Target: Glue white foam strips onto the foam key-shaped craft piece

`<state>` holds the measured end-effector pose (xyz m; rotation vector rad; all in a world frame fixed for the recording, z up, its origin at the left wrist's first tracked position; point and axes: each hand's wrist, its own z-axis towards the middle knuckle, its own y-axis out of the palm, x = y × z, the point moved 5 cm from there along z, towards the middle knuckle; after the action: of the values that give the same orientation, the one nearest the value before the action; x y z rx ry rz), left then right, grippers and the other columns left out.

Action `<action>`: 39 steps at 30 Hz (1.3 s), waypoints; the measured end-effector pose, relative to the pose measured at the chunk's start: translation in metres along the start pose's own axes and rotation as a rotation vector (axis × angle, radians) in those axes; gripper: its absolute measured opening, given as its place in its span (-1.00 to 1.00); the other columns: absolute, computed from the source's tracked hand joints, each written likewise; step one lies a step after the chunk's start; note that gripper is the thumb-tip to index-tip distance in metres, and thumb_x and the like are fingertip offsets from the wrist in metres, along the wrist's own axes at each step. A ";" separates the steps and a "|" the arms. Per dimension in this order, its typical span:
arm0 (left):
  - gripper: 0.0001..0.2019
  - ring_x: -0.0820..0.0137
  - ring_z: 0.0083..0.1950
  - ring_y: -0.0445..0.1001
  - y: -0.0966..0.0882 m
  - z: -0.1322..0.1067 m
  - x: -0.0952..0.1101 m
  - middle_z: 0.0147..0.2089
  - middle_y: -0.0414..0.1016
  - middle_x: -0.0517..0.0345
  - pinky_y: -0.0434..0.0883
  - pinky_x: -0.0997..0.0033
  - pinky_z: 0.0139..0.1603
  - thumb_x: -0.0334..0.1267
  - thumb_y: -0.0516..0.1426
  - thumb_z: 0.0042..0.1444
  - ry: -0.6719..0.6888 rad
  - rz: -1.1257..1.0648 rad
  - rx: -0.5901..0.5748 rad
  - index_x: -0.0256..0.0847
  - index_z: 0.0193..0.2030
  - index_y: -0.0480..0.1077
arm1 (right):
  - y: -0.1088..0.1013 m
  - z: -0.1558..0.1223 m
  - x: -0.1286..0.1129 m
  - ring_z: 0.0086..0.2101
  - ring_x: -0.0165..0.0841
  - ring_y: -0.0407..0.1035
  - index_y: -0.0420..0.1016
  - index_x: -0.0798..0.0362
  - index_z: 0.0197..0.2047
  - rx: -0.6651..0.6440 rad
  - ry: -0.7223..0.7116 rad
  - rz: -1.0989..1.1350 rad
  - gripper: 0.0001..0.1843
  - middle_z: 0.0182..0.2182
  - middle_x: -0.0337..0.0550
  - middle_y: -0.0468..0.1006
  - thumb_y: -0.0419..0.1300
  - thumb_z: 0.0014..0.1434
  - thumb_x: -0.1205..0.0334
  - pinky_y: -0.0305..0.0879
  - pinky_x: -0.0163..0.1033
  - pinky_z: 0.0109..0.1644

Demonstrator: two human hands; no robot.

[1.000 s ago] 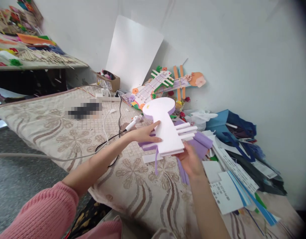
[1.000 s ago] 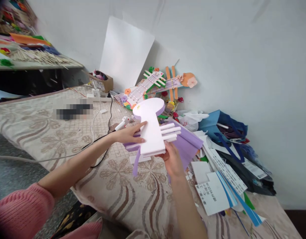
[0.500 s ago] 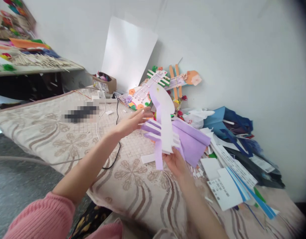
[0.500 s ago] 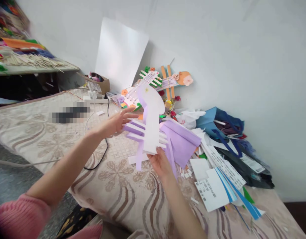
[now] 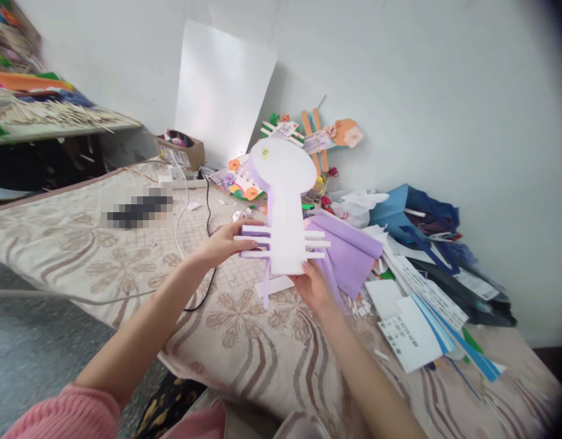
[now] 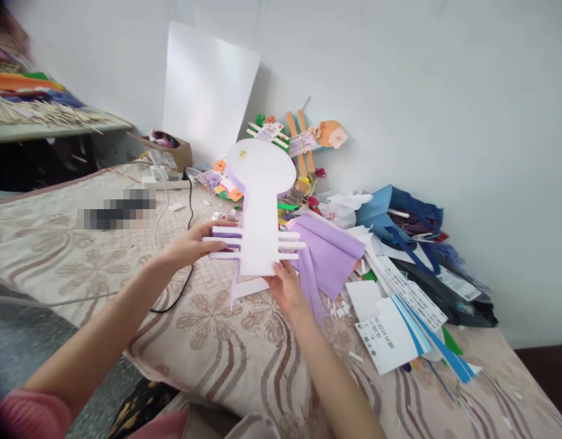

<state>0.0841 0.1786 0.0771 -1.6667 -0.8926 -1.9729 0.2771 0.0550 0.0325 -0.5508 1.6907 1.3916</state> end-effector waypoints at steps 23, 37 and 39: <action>-0.49 0.34 0.00 0.58 0.012 0.019 -0.051 0.04 0.58 0.17 0.51 0.31 0.06 -0.36 0.42 -0.08 -0.125 -0.397 -0.084 -0.05 0.04 0.48 | 0.006 -0.017 -0.024 -0.16 -0.25 0.56 0.61 -0.05 -0.05 -0.074 -0.028 -0.122 -0.55 -0.13 -0.18 0.69 0.35 0.10 -0.14 0.57 -0.14 -0.11; -0.08 0.01 0.37 0.29 0.028 0.042 -0.043 0.35 0.30 -0.14 0.24 -0.08 0.37 -0.01 0.35 0.08 0.068 0.070 -0.073 -0.03 0.48 -0.02 | 0.027 -0.028 -0.058 -0.43 -0.35 0.40 0.48 0.08 -0.29 0.015 -0.288 -0.958 -0.62 -0.50 -0.23 0.50 0.14 0.26 -0.09 0.33 -0.29 -0.35; -0.05 -0.01 0.36 0.30 0.030 0.043 -0.047 0.38 0.26 -0.18 0.23 -0.11 0.37 -0.02 0.37 0.04 0.056 0.069 -0.069 -0.06 0.48 -0.01 | 0.033 -0.028 -0.056 -0.47 -0.37 0.39 0.49 0.08 -0.26 0.005 -0.306 -1.029 -0.64 -0.48 -0.23 0.52 0.13 0.27 -0.06 0.31 -0.30 -0.39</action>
<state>0.1448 0.1824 0.0412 -1.6477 -0.7454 -2.0144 0.2719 0.0283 0.0975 -0.9633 0.9055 0.6577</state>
